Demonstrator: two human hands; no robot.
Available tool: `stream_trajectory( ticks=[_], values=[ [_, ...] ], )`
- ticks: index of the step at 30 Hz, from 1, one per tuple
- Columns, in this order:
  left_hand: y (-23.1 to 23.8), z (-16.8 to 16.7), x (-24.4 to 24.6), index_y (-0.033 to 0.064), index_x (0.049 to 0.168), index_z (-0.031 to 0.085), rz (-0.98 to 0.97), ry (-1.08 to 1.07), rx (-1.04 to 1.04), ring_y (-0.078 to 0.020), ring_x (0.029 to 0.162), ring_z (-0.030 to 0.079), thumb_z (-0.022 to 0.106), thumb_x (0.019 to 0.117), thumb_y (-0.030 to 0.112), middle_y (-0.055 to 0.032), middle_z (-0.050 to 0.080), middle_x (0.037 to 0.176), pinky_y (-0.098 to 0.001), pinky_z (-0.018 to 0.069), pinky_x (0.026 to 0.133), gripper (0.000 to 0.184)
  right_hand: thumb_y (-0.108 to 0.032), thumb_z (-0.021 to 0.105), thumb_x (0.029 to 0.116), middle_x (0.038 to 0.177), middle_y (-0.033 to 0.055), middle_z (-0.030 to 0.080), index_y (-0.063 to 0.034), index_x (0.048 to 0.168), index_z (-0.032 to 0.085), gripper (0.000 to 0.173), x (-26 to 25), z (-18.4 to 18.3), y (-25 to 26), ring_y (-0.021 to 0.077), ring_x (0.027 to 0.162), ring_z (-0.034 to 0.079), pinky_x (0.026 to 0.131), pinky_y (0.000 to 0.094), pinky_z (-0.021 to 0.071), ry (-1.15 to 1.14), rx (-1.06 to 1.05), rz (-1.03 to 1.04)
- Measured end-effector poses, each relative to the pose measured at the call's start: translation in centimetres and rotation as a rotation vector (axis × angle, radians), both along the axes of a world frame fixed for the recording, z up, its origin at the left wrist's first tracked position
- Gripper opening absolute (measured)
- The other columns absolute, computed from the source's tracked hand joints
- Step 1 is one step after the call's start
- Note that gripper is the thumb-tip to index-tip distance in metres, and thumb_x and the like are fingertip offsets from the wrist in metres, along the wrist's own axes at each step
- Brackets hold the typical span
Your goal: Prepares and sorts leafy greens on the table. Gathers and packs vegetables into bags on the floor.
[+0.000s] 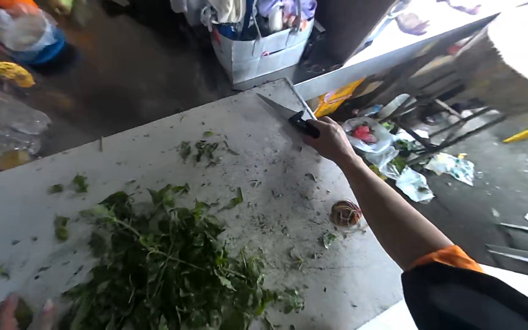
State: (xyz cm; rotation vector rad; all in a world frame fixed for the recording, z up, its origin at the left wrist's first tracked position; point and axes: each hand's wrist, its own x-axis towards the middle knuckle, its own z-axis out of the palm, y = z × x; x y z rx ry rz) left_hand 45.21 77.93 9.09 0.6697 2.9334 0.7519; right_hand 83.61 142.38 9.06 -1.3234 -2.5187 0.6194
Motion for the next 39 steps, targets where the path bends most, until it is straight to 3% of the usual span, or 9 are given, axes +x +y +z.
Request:
stream_trajectory(
  ticks=[5, 11, 15, 19, 23, 26, 30, 35, 39],
  values=[
    [6.2, 0.3, -1.5, -0.0088, 0.154, 0.032, -0.206, -0.010, 0.050, -0.0438, 0.149, 0.032, 0.054, 0.0985, 0.058, -0.0351, 0.032, 0.158, -0.0481, 0.0288, 0.123, 0.090, -0.024, 0.073, 0.0926, 0.126, 0.0236, 0.062, -0.0085, 0.135, 0.065, 0.046, -1.2, -1.2, -1.4, 0.0426, 0.120, 0.058, 0.100, 0.0595, 0.0479, 0.033, 0.049, 0.001],
    [13.0, 0.4, 2.0, -0.0008, 0.151, 0.046, -0.502, 0.034, 0.081, -0.0447, 0.146, 0.038, 0.047, 0.0903, 0.078, -0.0308, 0.041, 0.155, -0.0561, 0.0341, 0.119, 0.099, -0.027, 0.072, 0.0930, 0.126, 0.0210, 0.062, -0.0070, 0.135, 0.063, 0.047, -4.3, -0.9, -12.1, 0.0395, 0.118, 0.060, 0.099, 0.0548, 0.0509, 0.057, 0.013, 0.183],
    [15.5, 2.7, 0.2, 0.0023, 0.146, 0.052, -0.438, 0.145, 0.199, -0.0468, 0.151, 0.026, 0.052, 0.0917, 0.071, -0.0326, 0.028, 0.160, -0.0565, 0.0280, 0.122, 0.088, -0.028, 0.068, 0.0935, 0.120, 0.0181, 0.067, -0.0072, 0.131, 0.067, 0.043, -5.1, 0.3, -17.1, 0.0350, 0.113, 0.063, 0.099, 0.0500, 0.0521, 0.189, -0.025, 0.264],
    [22.0, 5.7, -1.4, 0.0031, 0.147, 0.051, -0.451, 0.106, 0.135, -0.0441, 0.151, 0.027, 0.053, 0.0924, 0.068, -0.0266, 0.032, 0.161, -0.0592, 0.0285, 0.120, 0.085, -0.022, 0.068, 0.0949, 0.121, 0.0183, 0.065, -0.0070, 0.132, 0.066, 0.040, -5.4, 3.8, -14.6, 0.0312, 0.104, 0.066, 0.088, 0.0511, 0.0565, 0.234, -0.114, 0.119],
    [33.0, 3.7, -2.2, 0.0133, 0.148, 0.054, -0.660, 0.016, -0.076, -0.0401, 0.153, 0.026, 0.067, 0.0864, 0.068, -0.0206, 0.035, 0.161, -0.0627, 0.0190, 0.123, 0.084, -0.021, 0.069, 0.0962, 0.125, 0.0193, 0.063, -0.0068, 0.134, 0.064, 0.041, -6.2, 4.2, -8.9, 0.0328, 0.103, 0.066, 0.087, 0.0533, 0.0554, 0.188, -0.064, -0.009],
    [40.6, 1.5, -2.0, 0.0297, 0.160, 0.037, -0.648, 0.018, -0.293, -0.0357, 0.157, 0.016, 0.051, 0.0819, 0.086, -0.0116, 0.023, 0.169, -0.0654, 0.0114, 0.123, 0.097, -0.021, 0.069, 0.0949, 0.128, 0.0240, 0.063, -0.0037, 0.133, 0.065, 0.042, -6.3, 2.4, -4.6, 0.0413, 0.119, 0.060, 0.100, 0.0585, 0.0490, 0.114, 0.044, -0.055],
    [47.0, 0.7, 0.2, 0.0252, 0.161, 0.034, -0.668, 0.047, -0.289, -0.0335, 0.154, 0.023, 0.038, 0.0814, 0.093, -0.0094, 0.027, 0.168, -0.0623, 0.0192, 0.122, 0.104, -0.024, 0.068, 0.0941, 0.130, 0.0276, 0.060, -0.0042, 0.133, 0.065, 0.043, -6.0, 0.5, -0.6, 0.0473, 0.123, 0.056, 0.103, 0.0634, 0.0444, 0.030, 0.082, -0.089],
    [48.7, -1.6, 4.6, 0.0138, 0.147, 0.056, -1.228, -0.094, -0.124, -0.0291, 0.151, 0.032, 0.051, 0.0924, 0.075, -0.0142, 0.041, 0.160, -0.0484, 0.0228, 0.126, 0.082, -0.026, 0.072, 0.0940, 0.130, 0.0268, 0.061, -0.0041, 0.133, 0.065, 0.045, -6.8, -0.6, 0.0, 0.0458, 0.126, 0.055, 0.106, 0.0606, 0.0439, 0.009, 0.036, -0.013],
    [42.2, -0.5, 9.9, 0.0101, 0.139, 0.064, -1.555, -0.288, -0.081, -0.0284, 0.149, 0.038, 0.066, 0.0950, 0.052, -0.0133, 0.047, 0.156, -0.0450, 0.0309, 0.123, 0.061, -0.028, 0.072, 0.0938, 0.134, 0.0217, 0.061, -0.0081, 0.137, 0.063, 0.048, -8.1, -0.4, -0.4, 0.0429, 0.126, 0.055, 0.104, 0.0611, 0.0456, -0.004, 0.003, 0.109]
  ],
)
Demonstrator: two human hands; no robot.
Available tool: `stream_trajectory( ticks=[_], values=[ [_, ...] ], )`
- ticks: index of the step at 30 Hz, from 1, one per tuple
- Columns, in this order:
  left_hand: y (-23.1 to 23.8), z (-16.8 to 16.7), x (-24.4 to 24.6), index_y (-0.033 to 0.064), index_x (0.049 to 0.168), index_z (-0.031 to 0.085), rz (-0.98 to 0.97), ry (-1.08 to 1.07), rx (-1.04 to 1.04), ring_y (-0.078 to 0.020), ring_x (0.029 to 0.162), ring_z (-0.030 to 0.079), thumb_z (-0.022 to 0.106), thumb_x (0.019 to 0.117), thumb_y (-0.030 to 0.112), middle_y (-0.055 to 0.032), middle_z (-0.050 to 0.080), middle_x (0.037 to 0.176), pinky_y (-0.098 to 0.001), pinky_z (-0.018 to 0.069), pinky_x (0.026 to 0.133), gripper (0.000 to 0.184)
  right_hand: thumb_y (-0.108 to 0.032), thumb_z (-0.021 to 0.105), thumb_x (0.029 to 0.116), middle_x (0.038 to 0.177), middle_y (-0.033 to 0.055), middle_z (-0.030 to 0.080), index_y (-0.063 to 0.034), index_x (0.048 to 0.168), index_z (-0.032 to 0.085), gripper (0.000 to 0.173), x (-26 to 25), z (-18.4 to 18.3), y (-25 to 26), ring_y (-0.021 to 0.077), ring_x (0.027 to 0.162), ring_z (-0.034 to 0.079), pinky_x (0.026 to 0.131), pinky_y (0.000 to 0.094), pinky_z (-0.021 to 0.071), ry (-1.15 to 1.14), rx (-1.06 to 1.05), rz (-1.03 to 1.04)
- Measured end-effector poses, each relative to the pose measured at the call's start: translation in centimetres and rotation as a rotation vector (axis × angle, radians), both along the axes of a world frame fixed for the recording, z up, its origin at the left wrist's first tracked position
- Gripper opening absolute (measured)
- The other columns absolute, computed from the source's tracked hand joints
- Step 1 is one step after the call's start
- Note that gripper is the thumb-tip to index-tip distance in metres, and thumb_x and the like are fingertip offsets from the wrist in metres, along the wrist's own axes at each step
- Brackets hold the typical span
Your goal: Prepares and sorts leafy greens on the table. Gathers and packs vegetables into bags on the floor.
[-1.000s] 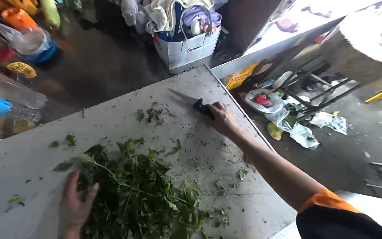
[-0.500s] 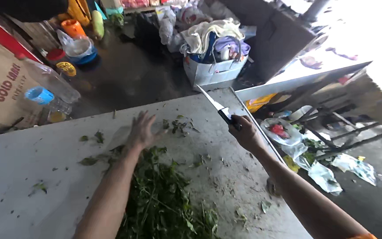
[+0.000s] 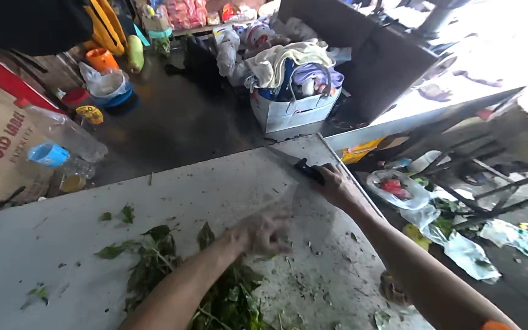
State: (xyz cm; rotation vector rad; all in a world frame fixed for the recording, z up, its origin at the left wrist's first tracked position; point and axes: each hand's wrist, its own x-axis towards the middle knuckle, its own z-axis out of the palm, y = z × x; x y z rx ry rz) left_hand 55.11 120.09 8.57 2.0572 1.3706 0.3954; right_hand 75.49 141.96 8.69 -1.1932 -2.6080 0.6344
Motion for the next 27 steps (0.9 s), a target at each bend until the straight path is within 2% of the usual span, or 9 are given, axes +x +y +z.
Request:
stream_trajectory(
  ticks=[4, 6, 8, 11, 14, 15, 18, 23, 27],
  values=[
    [-6.4, 3.3, 0.9, 0.0114, 0.132, 0.069, -0.060, -0.068, 0.051, -0.0272, 0.146, 0.043, 0.062, 0.0954, 0.058, -0.0105, 0.056, 0.149, -0.0436, 0.0351, 0.121, 0.059, -0.030, 0.073, 0.0915, 0.134, 0.0206, 0.061, -0.0096, 0.139, 0.063, 0.052, 0.4, -0.6, -0.3, 0.0445, 0.125, 0.055, 0.102, 0.0648, 0.0440, 0.055, 0.063, 0.062],
    [-7.7, 5.9, -2.1, 0.0132, 0.129, 0.071, 0.103, 0.017, 0.209, -0.0258, 0.145, 0.045, 0.062, 0.0961, 0.056, -0.0079, 0.059, 0.146, -0.0444, 0.0342, 0.122, 0.054, -0.036, 0.071, 0.0908, 0.138, 0.0237, 0.058, -0.0098, 0.144, 0.057, 0.061, 0.6, -0.5, -2.0, 0.0476, 0.127, 0.053, 0.102, 0.0686, 0.0422, 0.122, 0.167, 0.084],
    [-7.7, 7.9, -7.8, 0.0112, 0.131, 0.070, 0.360, 0.150, 0.253, -0.0247, 0.141, 0.049, 0.064, 0.0971, 0.049, -0.0092, 0.060, 0.144, -0.0439, 0.0370, 0.120, 0.051, -0.043, 0.067, 0.0926, 0.137, 0.0241, 0.059, -0.0077, 0.142, 0.058, 0.062, 0.1, -0.7, -4.4, 0.0443, 0.126, 0.057, 0.103, 0.0636, 0.0457, 0.216, 0.218, 0.159],
    [-7.2, 5.5, -19.4, 0.0086, 0.143, 0.057, 0.806, 0.342, 0.153, -0.0291, 0.146, 0.042, 0.060, 0.0995, 0.051, -0.0140, 0.046, 0.156, -0.0491, 0.0366, 0.120, 0.061, -0.053, 0.065, 0.0935, 0.153, 0.0206, 0.049, -0.0088, 0.149, 0.052, 0.073, -2.0, -1.2, -7.9, 0.0360, 0.140, 0.049, 0.115, 0.0534, 0.0413, 0.160, 0.047, 0.275],
    [-7.4, 0.8, -26.7, 0.0060, 0.159, 0.033, 1.106, 0.395, -0.020, -0.0423, 0.154, 0.022, 0.053, 0.0972, 0.066, -0.0213, 0.017, 0.169, -0.0619, 0.0227, 0.122, 0.089, -0.065, 0.055, 0.0953, 0.162, 0.0231, 0.036, -0.0034, 0.156, 0.042, 0.087, -5.4, -3.0, -8.6, 0.0382, 0.152, 0.033, 0.126, 0.0531, 0.0236, 0.082, 0.082, 0.324],
    [-7.4, -0.2, -27.1, 0.0053, 0.160, 0.031, 1.132, 0.402, -0.057, -0.0420, 0.154, 0.020, 0.050, 0.0973, 0.068, -0.0214, 0.017, 0.168, -0.0625, 0.0192, 0.123, 0.091, -0.066, 0.049, 0.0975, 0.163, 0.0226, 0.034, -0.0018, 0.157, 0.040, 0.088, -6.7, -3.0, -8.8, 0.0371, 0.153, 0.031, 0.127, 0.0515, 0.0216, 0.066, 0.080, 0.335],
    [-8.6, -1.7, -25.1, 0.0025, 0.157, 0.036, 0.979, 0.424, 0.030, -0.0345, 0.155, 0.025, 0.047, 0.0997, 0.065, -0.0181, 0.032, 0.164, -0.0562, 0.0160, 0.126, 0.086, -0.063, 0.042, 0.1021, 0.164, 0.0184, 0.034, -0.0014, 0.157, 0.038, 0.083, -10.0, -2.7, -10.8, 0.0313, 0.154, 0.029, 0.128, 0.0476, 0.0211, 0.065, -0.003, 0.449],
    [-14.9, 1.4, -18.7, 0.0091, 0.158, 0.040, 0.652, 0.175, -0.056, -0.0275, 0.156, 0.021, 0.049, 0.1045, 0.043, -0.0107, 0.028, 0.167, -0.0505, 0.0184, 0.127, 0.064, -0.059, 0.040, 0.1055, 0.164, 0.0061, 0.040, -0.0132, 0.157, 0.044, 0.069, -12.0, -0.9, -16.7, 0.0214, 0.154, 0.030, 0.128, 0.0414, 0.0240, 0.129, -0.187, 0.712],
    [-18.9, 1.8, -13.0, 0.0101, 0.151, 0.051, 0.468, 0.038, -0.041, -0.0255, 0.150, 0.037, 0.040, 0.0997, 0.068, -0.0102, 0.046, 0.158, -0.0477, 0.0313, 0.123, 0.078, -0.049, 0.050, 0.1055, 0.157, 0.0138, 0.048, -0.0050, 0.150, 0.051, 0.063, -9.1, 0.0, -21.5, 0.0285, 0.150, 0.039, 0.126, 0.0446, 0.0282, 0.308, -0.403, 0.856]
  ],
)
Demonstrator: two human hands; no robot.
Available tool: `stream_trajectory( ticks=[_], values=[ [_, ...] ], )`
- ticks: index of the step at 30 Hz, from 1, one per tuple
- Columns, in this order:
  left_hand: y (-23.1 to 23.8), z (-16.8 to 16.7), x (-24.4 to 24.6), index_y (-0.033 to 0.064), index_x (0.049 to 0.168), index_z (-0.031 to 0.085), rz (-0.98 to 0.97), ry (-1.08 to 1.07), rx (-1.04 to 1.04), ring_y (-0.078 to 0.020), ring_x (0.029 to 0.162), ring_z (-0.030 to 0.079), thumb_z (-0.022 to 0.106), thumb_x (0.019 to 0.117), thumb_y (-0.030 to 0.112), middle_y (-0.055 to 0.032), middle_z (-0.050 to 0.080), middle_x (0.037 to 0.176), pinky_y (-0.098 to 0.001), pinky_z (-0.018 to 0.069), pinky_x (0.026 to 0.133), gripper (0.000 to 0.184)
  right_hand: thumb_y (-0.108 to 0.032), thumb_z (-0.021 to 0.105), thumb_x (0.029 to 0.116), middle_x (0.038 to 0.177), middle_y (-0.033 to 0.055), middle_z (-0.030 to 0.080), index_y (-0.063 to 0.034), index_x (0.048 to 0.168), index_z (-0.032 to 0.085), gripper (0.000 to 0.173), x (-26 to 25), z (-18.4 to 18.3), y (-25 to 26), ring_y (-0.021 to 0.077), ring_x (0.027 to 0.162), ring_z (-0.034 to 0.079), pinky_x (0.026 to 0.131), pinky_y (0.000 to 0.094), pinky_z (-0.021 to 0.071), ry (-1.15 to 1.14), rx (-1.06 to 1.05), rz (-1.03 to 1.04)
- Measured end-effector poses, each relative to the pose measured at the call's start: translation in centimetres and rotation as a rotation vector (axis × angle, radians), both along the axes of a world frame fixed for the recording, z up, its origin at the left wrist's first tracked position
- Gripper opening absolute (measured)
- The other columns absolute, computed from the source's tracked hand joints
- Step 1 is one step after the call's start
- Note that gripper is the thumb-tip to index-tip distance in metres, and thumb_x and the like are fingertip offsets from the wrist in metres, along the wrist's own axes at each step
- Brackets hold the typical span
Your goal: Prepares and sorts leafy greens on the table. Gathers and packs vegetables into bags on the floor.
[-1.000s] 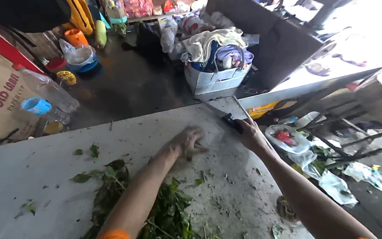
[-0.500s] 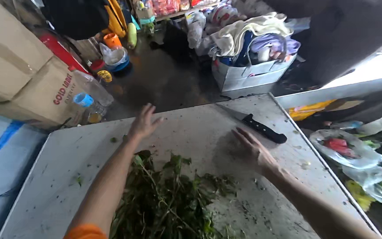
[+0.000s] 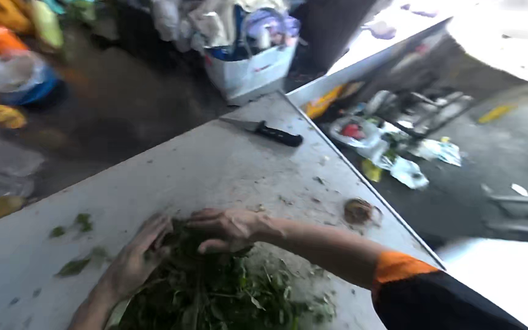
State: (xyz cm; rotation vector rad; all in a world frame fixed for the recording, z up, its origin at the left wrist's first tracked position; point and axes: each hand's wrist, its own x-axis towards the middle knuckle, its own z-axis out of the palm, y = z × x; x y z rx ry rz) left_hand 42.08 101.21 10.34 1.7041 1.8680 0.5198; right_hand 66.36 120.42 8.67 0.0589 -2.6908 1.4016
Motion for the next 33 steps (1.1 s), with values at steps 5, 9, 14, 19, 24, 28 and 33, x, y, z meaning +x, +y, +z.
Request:
stream_trajectory(
  ticks=[5, 9, 14, 19, 24, 28, 33],
  values=[
    [-2.8, 1.8, -6.1, 0.0135, 0.146, 0.056, 0.048, 0.097, 0.218, -0.0250, 0.143, 0.048, 0.050, 0.1004, 0.058, -0.0113, 0.053, 0.152, -0.0484, 0.0416, 0.117, 0.064, -0.040, 0.063, 0.1008, 0.151, 0.0071, 0.055, -0.0107, 0.144, 0.059, 0.052, 8.6, 2.6, 2.5, 0.0198, 0.143, 0.048, 0.120, 0.0425, 0.0409, -0.025, 0.136, -0.719],
    [-5.7, 0.5, -15.7, 0.0099, 0.154, 0.044, 0.478, 0.349, 0.172, -0.0409, 0.148, 0.036, 0.050, 0.0991, 0.063, -0.0221, 0.038, 0.160, -0.0604, 0.0318, 0.118, 0.077, -0.065, 0.047, 0.0996, 0.161, 0.0202, 0.039, -0.0039, 0.153, 0.045, 0.082, 17.8, -0.7, 10.1, 0.0370, 0.152, 0.031, 0.124, 0.0569, 0.0265, -0.315, 0.369, -1.227],
    [-6.3, -4.4, -17.4, 0.0117, 0.157, 0.042, 0.665, 0.386, 0.080, -0.0439, 0.152, 0.025, 0.045, 0.0965, 0.071, -0.0204, 0.035, 0.162, -0.0617, 0.0197, 0.123, 0.085, -0.072, 0.034, 0.0988, 0.165, 0.0234, 0.029, -0.0011, 0.157, 0.038, 0.091, 18.2, -3.5, 7.6, 0.0352, 0.156, 0.024, 0.127, 0.0535, 0.0189, -0.447, 0.425, -1.197],
    [-5.6, -1.5, -8.0, 0.0016, 0.151, 0.047, 0.361, 0.235, 0.169, -0.0405, 0.150, 0.033, 0.036, 0.1045, 0.056, -0.0233, 0.040, 0.159, -0.0546, 0.0262, 0.123, 0.073, -0.066, 0.040, 0.1007, 0.163, 0.0193, 0.036, 0.0011, 0.154, 0.042, 0.086, 12.9, -3.0, 0.0, 0.0303, 0.154, 0.030, 0.127, 0.0474, 0.0243, -0.271, 0.460, -0.976],
    [-5.9, 0.1, 1.8, 0.0031, 0.156, 0.039, 0.346, -0.079, 0.031, -0.0298, 0.149, 0.037, 0.042, 0.0916, 0.073, -0.0183, 0.038, 0.160, -0.0486, 0.0339, 0.120, 0.095, -0.059, 0.040, 0.1034, 0.162, 0.0170, 0.040, -0.0013, 0.154, 0.043, 0.077, 8.0, -2.3, -4.0, 0.0293, 0.153, 0.032, 0.127, 0.0467, 0.0243, -0.162, 0.372, -0.792],
    [-5.8, 0.9, 7.2, 0.0087, 0.158, 0.036, 0.257, -0.181, -0.069, -0.0229, 0.148, 0.039, 0.052, 0.0937, 0.068, -0.0129, 0.040, 0.161, -0.0451, 0.0351, 0.121, 0.089, -0.058, 0.040, 0.1037, 0.162, 0.0134, 0.040, -0.0059, 0.156, 0.042, 0.074, 4.2, -1.4, -7.6, 0.0264, 0.153, 0.034, 0.127, 0.0459, 0.0254, -0.135, 0.171, -0.622],
    [-9.4, 3.3, 7.7, 0.0086, 0.146, 0.055, 0.202, 0.058, 0.077, -0.0274, 0.145, 0.043, 0.059, 0.0986, 0.052, -0.0120, 0.049, 0.154, -0.0504, 0.0328, 0.121, 0.065, -0.056, 0.051, 0.1028, 0.161, 0.0053, 0.043, -0.0200, 0.159, 0.040, 0.068, 4.8, 1.9, -8.3, 0.0225, 0.143, 0.049, 0.117, 0.0504, 0.0408, -0.195, 0.022, -0.280]
  ],
)
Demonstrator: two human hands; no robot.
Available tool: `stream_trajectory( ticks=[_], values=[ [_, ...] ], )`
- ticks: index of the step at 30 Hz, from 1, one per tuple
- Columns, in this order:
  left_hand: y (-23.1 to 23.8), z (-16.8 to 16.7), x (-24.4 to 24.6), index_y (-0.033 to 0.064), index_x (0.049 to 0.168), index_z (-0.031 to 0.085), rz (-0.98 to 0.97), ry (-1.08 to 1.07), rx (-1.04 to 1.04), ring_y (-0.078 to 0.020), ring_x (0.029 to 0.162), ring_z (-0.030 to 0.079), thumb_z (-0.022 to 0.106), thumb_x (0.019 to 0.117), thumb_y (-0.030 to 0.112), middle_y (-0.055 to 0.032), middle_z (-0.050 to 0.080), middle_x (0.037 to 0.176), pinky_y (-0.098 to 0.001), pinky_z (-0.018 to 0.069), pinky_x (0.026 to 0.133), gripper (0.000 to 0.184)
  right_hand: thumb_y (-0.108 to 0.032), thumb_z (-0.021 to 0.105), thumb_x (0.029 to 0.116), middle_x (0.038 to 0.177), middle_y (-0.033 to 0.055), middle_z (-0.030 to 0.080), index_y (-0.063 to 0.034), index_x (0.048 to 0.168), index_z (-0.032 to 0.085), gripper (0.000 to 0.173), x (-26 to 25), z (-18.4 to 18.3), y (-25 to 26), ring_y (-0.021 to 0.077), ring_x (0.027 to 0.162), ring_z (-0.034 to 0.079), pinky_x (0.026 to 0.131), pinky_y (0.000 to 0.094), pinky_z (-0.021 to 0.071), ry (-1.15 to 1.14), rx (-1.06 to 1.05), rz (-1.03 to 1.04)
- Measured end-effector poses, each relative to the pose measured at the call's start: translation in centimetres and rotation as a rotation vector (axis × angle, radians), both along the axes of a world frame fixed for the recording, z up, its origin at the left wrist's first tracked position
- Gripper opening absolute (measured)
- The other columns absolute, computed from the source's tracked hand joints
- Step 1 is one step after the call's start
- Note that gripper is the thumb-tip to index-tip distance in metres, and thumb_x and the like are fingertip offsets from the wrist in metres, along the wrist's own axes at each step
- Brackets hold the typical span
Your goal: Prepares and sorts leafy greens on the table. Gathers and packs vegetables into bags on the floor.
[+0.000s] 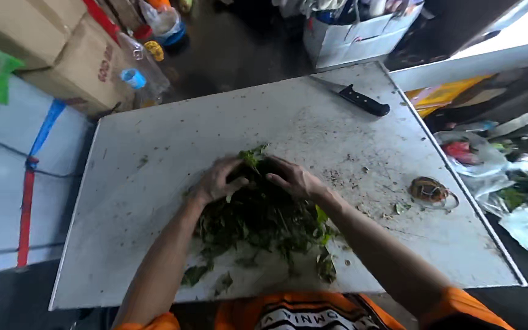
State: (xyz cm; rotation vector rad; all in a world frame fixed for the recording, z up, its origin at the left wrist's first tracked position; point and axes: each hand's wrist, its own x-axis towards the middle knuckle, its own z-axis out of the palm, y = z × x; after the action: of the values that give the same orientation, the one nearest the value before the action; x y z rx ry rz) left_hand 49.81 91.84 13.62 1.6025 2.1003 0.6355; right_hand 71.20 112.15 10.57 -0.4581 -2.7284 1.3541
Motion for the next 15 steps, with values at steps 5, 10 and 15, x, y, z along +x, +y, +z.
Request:
stream_trajectory(
  ticks=[5, 10, 15],
  values=[
    [-17.4, 1.7, 0.4, 0.0153, 0.161, 0.033, 0.464, 0.089, 0.035, -0.0270, 0.153, 0.030, 0.055, 0.0954, 0.059, -0.0091, 0.032, 0.166, -0.0538, 0.0302, 0.123, 0.082, -0.058, 0.063, 0.0928, 0.162, 0.0098, 0.040, -0.0140, 0.159, 0.037, 0.084, 12.2, 0.8, 2.5, 0.0298, 0.146, 0.044, 0.115, 0.0556, 0.0416, 0.103, 0.188, -0.215],
    [-29.0, -3.8, 11.5, -0.0076, 0.158, 0.024, 0.567, 0.311, -0.081, -0.0564, 0.149, 0.020, 0.052, 0.0587, 0.100, -0.0384, 0.023, 0.160, -0.0704, 0.0154, 0.120, 0.149, -0.075, 0.078, 0.0665, 0.163, 0.0320, 0.027, 0.0056, 0.158, 0.028, 0.132, 25.8, -0.8, -7.2, 0.0454, 0.152, 0.028, 0.122, 0.0596, 0.0307, -0.021, 0.318, -0.498],
    [-24.4, -4.6, 15.7, -0.0051, 0.159, 0.025, 0.515, 0.397, -0.101, -0.0645, 0.146, 0.017, 0.050, 0.0490, 0.104, -0.0433, 0.023, 0.157, -0.0804, 0.0117, 0.113, 0.157, -0.095, 0.063, 0.0586, 0.156, 0.0404, 0.031, 0.0178, 0.154, 0.023, 0.153, 22.0, -3.4, -16.9, 0.0539, 0.148, 0.030, 0.121, 0.0685, 0.0208, -0.137, 0.556, -0.597]
  ],
)
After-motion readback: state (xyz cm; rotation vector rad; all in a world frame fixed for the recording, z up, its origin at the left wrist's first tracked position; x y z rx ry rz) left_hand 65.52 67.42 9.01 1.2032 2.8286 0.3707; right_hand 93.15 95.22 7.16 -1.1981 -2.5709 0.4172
